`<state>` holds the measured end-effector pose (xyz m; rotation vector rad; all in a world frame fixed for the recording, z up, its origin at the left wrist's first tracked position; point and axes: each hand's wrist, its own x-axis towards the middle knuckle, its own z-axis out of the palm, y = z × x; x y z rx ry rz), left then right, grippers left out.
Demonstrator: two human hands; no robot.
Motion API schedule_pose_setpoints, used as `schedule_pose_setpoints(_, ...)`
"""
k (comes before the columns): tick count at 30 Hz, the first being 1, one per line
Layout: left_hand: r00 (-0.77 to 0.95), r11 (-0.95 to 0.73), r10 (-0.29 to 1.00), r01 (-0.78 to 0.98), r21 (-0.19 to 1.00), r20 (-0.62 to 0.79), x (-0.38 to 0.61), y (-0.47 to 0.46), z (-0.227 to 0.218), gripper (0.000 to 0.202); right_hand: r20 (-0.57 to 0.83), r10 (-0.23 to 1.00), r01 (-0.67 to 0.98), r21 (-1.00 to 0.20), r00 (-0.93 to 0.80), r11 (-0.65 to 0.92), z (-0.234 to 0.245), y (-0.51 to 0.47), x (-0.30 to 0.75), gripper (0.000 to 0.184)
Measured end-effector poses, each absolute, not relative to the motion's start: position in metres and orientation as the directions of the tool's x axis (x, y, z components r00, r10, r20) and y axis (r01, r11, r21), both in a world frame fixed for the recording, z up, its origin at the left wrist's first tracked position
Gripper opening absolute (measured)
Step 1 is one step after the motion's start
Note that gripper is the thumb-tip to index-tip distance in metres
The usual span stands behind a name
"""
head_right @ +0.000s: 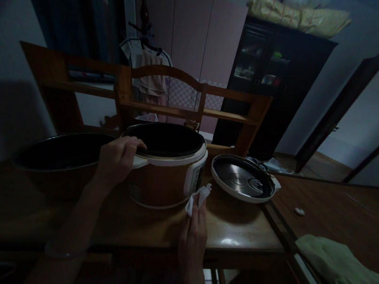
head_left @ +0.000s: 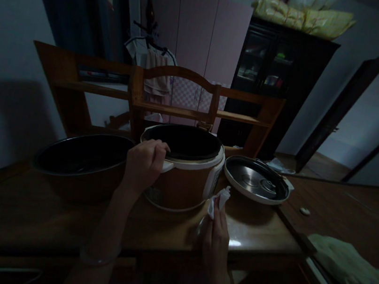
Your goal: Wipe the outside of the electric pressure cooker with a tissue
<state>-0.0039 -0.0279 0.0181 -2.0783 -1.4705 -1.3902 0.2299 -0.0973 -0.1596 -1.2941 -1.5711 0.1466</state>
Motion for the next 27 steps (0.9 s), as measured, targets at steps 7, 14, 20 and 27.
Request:
schedule_pose_setpoints(7, 0.049, -0.445, 0.603, 0.849, 0.285, 0.796, -0.0041, -0.0281, 0.0178, 0.046, 0.625, 0.765, 0.636, -0.655, 0.151, 0.409, -0.1641, -0.0961, 0.2304, 0.052)
schedule_pose_setpoints(14, 0.05, -0.459, 0.597, 0.84, 0.29, 0.801, -0.0044, -0.028, 0.0173, 0.047, 0.61, 0.778, 0.631, -0.666, 0.153, 0.398, -0.163, -0.0957, 0.2301, 0.051)
schedule_pose_setpoints(20, 0.053, -0.45, 0.602, 0.847, 0.283, 0.797, -0.0046, -0.0282, 0.0177, 0.049, 0.605, 0.78, 0.632, -0.67, 0.16, 0.39, -0.1629, -0.0953, 0.2298, 0.051)
schedule_pose_setpoints(27, 0.048, -0.448, 0.608, 0.845, 0.292, 0.793, -0.0052, -0.0276, 0.0175, 0.047, 0.606, 0.78, 0.644, -0.662, 0.157, 0.385, -0.1662, -0.094, 0.2307, 0.051)
